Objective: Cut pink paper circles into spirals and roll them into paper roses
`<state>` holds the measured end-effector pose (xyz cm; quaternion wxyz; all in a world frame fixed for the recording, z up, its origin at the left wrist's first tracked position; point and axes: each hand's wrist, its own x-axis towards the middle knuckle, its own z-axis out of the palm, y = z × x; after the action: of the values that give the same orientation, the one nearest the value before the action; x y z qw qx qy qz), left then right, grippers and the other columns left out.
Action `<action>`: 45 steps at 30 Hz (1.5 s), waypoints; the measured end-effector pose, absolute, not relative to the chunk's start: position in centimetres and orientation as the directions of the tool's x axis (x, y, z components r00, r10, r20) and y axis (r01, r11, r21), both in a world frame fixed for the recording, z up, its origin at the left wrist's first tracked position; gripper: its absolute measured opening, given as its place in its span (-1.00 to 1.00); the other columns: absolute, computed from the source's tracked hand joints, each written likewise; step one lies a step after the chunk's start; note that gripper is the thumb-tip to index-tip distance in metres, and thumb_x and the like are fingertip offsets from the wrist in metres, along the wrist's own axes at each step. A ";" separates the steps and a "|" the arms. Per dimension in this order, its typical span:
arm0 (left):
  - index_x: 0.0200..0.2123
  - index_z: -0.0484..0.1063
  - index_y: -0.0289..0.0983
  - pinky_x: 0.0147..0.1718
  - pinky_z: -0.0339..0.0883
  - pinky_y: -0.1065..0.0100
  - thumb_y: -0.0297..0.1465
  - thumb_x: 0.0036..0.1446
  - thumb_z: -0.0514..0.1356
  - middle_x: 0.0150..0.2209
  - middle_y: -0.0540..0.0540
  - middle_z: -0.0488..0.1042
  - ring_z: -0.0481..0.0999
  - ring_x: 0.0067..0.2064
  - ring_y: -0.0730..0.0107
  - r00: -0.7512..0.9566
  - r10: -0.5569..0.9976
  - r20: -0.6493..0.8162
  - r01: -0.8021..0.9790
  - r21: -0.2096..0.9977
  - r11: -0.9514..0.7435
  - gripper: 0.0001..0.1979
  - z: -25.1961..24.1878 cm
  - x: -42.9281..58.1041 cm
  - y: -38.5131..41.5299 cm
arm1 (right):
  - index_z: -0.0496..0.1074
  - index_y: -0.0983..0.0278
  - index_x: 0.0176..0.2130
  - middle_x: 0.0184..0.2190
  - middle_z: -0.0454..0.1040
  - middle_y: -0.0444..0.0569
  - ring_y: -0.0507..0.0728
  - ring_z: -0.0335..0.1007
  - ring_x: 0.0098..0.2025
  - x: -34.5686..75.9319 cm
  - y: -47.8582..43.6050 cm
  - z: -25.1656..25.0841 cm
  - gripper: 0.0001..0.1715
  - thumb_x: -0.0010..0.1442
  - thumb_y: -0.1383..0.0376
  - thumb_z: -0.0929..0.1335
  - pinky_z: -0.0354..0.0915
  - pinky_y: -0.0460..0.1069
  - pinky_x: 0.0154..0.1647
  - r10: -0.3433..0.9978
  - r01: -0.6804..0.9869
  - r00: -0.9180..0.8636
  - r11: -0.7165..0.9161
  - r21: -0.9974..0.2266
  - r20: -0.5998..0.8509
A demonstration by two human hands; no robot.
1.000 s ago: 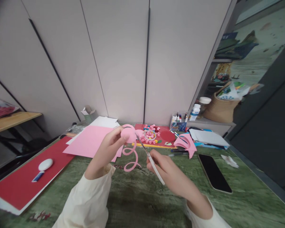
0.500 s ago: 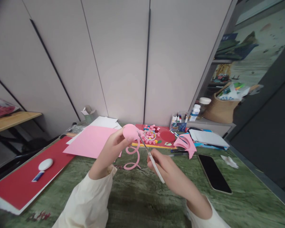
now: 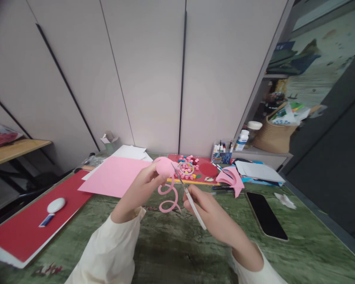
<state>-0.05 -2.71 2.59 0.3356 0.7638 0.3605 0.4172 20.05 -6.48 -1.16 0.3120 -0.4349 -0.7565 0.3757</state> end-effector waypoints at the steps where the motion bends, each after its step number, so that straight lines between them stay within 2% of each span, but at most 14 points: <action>1: -0.33 0.32 -0.29 -0.46 0.13 0.42 -0.32 0.17 0.01 -0.41 -0.03 0.30 0.26 -0.42 0.46 0.391 0.832 0.392 0.266 0.818 -0.510 -0.82 2.6 0.0 -2.7 | 0.20 0.26 -0.36 -0.51 0.15 -0.17 -0.01 0.02 -0.50 20.1 -6.5 -1.2 -0.63 0.26 0.03 0.13 0.05 -0.12 -0.51 0.892 0.425 -0.430 0.339 -0.839 0.142; 18: -0.28 0.37 -0.29 -0.44 0.17 0.39 -0.28 0.14 0.03 -0.40 -0.07 0.38 0.29 -0.40 0.42 0.341 0.841 0.421 0.194 0.844 -0.501 -0.77 2.6 -0.5 -2.7 | 0.20 0.25 -0.37 -0.54 0.13 -0.19 -0.02 0.01 -0.52 20.2 -6.5 -1.1 -0.63 0.26 0.04 0.12 0.04 -0.12 -0.52 0.887 0.439 -0.438 0.354 -0.826 0.147; 31: -0.21 0.34 -0.28 -0.40 0.17 0.39 -0.30 0.19 -0.03 -0.45 -0.01 0.31 0.28 -0.40 0.43 0.352 0.844 0.404 0.153 0.865 -0.478 -0.76 2.5 -0.5 -2.7 | 0.19 0.25 -0.39 -0.55 0.13 -0.20 -0.02 -0.01 -0.52 20.2 -6.4 -1.0 -0.63 0.27 0.05 0.12 0.02 -0.12 -0.52 0.878 0.451 -0.452 0.379 -0.808 0.160; 34: -0.24 0.32 -0.27 -0.40 0.16 0.40 -0.29 0.21 -0.06 -0.40 -0.01 0.31 0.28 -0.38 0.44 0.355 0.844 0.403 0.143 0.869 -0.475 -0.76 2.6 -0.3 -2.9 | 0.20 0.25 -0.38 -0.55 0.14 -0.20 -0.01 0.02 -0.52 20.2 -6.4 -1.3 -0.63 0.27 0.05 0.12 0.03 -0.11 -0.51 0.880 0.450 -0.450 0.373 -0.811 0.155; 38: -0.35 0.28 -0.26 -0.42 0.14 0.41 -0.26 0.22 -0.07 -0.46 0.01 0.25 0.24 -0.41 0.45 0.367 0.846 0.387 0.189 0.859 -0.476 -0.76 2.5 0.0 -3.0 | 0.20 0.26 -0.36 -0.52 0.15 -0.19 -0.01 0.03 -0.50 20.1 -6.3 -1.6 -0.64 0.27 0.05 0.12 0.02 -0.11 -0.49 0.880 0.426 -0.448 0.364 -0.828 0.156; 45: -0.39 0.25 -0.27 -0.36 0.16 0.38 -0.28 0.22 -0.09 -0.41 -0.01 0.26 0.26 -0.36 0.42 0.372 0.833 0.409 0.228 0.830 -0.509 -0.75 2.4 0.0 -3.0 | 0.18 0.26 -0.37 -0.50 0.13 -0.18 -0.01 0.00 -0.49 19.8 -6.3 -1.7 -0.61 0.25 0.01 0.12 0.00 -0.11 -0.49 0.885 0.407 -0.433 0.362 -0.839 0.172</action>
<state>0.01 -2.99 2.37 0.3477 0.7518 0.3527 0.4354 19.76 -6.34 -1.67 0.3209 -0.4247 -0.7603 0.3723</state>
